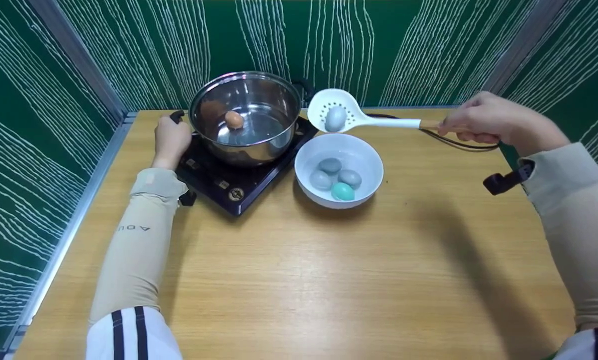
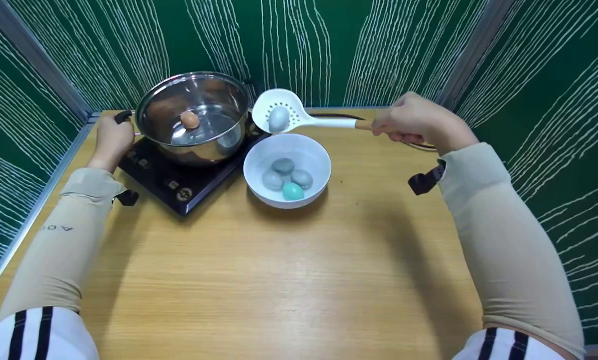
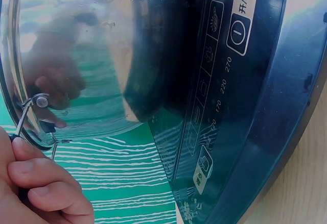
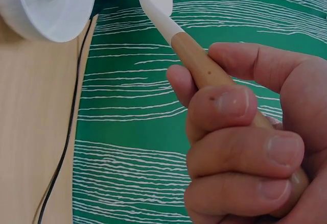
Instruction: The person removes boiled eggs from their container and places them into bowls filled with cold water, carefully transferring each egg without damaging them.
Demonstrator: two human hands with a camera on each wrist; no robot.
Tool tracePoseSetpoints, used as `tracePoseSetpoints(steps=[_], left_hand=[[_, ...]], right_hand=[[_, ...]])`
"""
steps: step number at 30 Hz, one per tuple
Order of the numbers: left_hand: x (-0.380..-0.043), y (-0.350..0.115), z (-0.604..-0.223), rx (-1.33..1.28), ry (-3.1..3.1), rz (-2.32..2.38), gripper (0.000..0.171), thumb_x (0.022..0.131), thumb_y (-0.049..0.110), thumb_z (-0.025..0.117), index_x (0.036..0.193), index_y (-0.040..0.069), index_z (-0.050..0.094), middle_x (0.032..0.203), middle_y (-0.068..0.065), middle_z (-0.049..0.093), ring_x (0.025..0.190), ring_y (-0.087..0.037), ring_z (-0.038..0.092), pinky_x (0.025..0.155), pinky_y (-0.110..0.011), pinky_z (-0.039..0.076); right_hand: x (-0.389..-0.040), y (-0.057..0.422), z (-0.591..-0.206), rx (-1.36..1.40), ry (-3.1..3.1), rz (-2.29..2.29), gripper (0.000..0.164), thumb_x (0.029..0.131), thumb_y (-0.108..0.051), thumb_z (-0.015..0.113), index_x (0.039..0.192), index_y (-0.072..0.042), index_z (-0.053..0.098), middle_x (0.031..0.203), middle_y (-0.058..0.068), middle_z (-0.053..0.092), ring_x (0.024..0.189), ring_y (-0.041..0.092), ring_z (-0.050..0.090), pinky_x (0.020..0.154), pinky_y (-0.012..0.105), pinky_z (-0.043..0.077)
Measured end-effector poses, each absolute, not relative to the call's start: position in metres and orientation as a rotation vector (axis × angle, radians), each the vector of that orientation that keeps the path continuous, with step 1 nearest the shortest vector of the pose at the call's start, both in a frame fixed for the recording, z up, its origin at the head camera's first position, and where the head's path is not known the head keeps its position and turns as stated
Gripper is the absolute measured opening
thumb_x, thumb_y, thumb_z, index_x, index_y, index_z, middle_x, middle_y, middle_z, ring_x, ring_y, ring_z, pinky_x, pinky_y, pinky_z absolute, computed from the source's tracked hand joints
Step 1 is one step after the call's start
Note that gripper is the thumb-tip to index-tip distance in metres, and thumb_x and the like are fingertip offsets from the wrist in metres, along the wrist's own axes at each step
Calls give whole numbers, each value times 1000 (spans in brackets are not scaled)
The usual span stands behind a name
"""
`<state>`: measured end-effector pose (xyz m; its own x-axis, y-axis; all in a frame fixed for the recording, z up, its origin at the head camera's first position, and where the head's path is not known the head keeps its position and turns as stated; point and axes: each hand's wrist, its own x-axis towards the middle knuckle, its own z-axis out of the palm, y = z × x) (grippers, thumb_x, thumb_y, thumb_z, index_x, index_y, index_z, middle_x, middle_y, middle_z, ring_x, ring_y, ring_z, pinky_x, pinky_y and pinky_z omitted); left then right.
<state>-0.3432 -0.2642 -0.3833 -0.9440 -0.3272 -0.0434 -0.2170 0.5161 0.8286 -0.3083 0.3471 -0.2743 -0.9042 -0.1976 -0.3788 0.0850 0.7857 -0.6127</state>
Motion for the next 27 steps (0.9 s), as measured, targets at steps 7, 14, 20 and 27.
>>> tracePoseSetpoints(steps=[7,14,20,27], left_hand=[[-345,-263,-386,447,-2610,-1346,8,103,13,38,96,15,41,93,-3,36,86,-24,40,83,-37,34],[-345,-262,-386,439,-2604,-1324,19,101,12,38,109,6,55,92,-4,37,90,-26,43,84,-36,35],[-345,-262,-385,446,-2603,-1324,16,102,12,38,103,7,53,90,-3,37,89,-25,43,82,-35,35],[-345,-263,-387,437,-2595,-1346,12,103,13,39,92,15,42,89,-3,37,84,-24,41,80,-36,34]], right_hand=[[-305,354,-291,-122,2510,-894,27,107,-37,67,105,-13,81,60,-6,51,43,10,40,43,26,36],[-299,354,-305,-135,2507,-849,31,106,-37,68,112,-9,80,62,-6,51,46,11,41,45,25,36],[-295,355,-317,-122,2506,-830,33,106,-36,69,117,-7,79,64,-5,52,47,12,41,46,26,36],[-291,357,-332,-115,2481,-816,33,106,-33,68,121,-5,79,65,-5,53,48,12,43,48,25,36]])
